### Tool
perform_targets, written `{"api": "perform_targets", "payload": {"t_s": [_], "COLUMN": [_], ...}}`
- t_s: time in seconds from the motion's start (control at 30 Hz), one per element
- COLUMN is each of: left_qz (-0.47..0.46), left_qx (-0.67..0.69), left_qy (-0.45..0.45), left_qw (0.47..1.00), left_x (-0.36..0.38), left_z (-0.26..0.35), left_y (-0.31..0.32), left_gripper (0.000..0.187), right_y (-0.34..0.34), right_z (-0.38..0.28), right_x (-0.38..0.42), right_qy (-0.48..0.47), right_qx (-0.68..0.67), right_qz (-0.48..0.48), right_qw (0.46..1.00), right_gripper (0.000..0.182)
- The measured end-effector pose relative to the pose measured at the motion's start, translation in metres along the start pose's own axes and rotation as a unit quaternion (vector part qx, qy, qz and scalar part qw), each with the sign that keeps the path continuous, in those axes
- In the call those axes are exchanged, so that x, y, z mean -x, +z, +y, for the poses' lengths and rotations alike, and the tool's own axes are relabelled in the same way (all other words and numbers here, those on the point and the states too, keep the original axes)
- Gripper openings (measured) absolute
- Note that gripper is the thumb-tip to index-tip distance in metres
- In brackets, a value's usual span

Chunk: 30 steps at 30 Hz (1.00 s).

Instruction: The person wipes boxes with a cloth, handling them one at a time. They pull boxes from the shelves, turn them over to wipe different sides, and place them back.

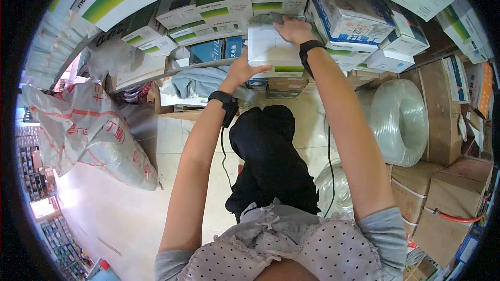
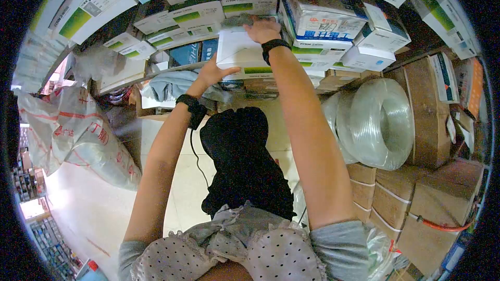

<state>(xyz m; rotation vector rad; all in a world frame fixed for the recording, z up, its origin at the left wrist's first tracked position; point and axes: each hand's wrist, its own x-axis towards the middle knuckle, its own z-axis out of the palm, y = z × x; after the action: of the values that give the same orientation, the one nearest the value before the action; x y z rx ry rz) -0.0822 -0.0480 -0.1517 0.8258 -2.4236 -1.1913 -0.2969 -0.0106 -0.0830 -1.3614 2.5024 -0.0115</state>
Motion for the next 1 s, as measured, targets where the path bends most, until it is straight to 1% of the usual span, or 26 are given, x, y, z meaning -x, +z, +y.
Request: {"api": "perform_targets", "payload": {"t_s": [0.13,0.23,0.33,0.43,0.53,0.57,0.63,0.67,0.7,0.73,0.83,0.93,1.0], "left_qz": [-0.011,0.001,0.011,0.017,-0.008,-0.057,-0.152,-0.146,-0.14,-0.135,-0.053,0.033,-0.041], "left_qx": [-0.051,-0.018,0.001,0.018,0.014,-0.051,-0.179,-0.189,-0.2,-0.213,-0.208,-0.194,-0.127], "left_qy": [-0.061,-0.041,0.013,0.04,-0.013,-0.05,-0.123,-0.1,-0.076,-0.052,0.063,0.181,0.152], "left_qw": [0.997,0.999,1.0,0.999,1.0,0.996,0.964,0.966,0.967,0.966,0.975,0.964,0.979], "left_x": [0.001,0.005,0.004,0.004,0.001,-0.001,-0.006,-0.007,-0.009,-0.01,-0.005,-0.009,-0.018], "left_z": [0.003,0.01,0.01,0.014,-0.006,-0.009,-0.019,-0.037,-0.068,-0.084,-0.069,-0.055,-0.062], "left_y": [-0.001,-0.002,-0.003,-0.004,0.003,0.001,-0.001,0.002,0.009,0.012,0.008,0.008,0.007], "left_gripper": [0.086,0.084,0.079,0.076,0.069,0.066,0.06,0.058,0.056,0.054,0.054,0.053,0.054], "right_y": [-0.001,0.004,-0.002,0.013,0.03,0.038,0.051,0.056,0.06,0.063,0.066,0.055,0.051], "right_z": [0.005,0.0,0.007,0.007,-0.019,-0.03,-0.053,-0.061,-0.069,-0.072,-0.059,-0.036,-0.018], "right_x": [0.002,0.015,0.021,0.026,0.052,0.061,0.078,0.086,0.094,0.097,0.1,0.12,0.125], "right_qy": [-0.011,-0.021,-0.036,-0.122,-0.176,-0.207,-0.268,-0.266,-0.262,-0.259,-0.311,-0.297,-0.298], "right_qx": [0.015,-0.005,-0.056,-0.02,-0.048,-0.082,-0.149,-0.138,-0.129,-0.12,-0.163,-0.174,-0.178], "right_qz": [-0.004,0.01,0.0,0.058,0.131,0.162,0.22,0.25,0.279,0.31,0.348,0.248,0.216], "right_qw": [1.0,1.0,0.998,0.991,0.974,0.961,0.926,0.921,0.915,0.907,0.869,0.905,0.912], "right_gripper": [0.071,0.072,0.071,0.069,0.063,0.061,0.058,0.055,0.053,0.051,0.045,0.047,0.05]}}
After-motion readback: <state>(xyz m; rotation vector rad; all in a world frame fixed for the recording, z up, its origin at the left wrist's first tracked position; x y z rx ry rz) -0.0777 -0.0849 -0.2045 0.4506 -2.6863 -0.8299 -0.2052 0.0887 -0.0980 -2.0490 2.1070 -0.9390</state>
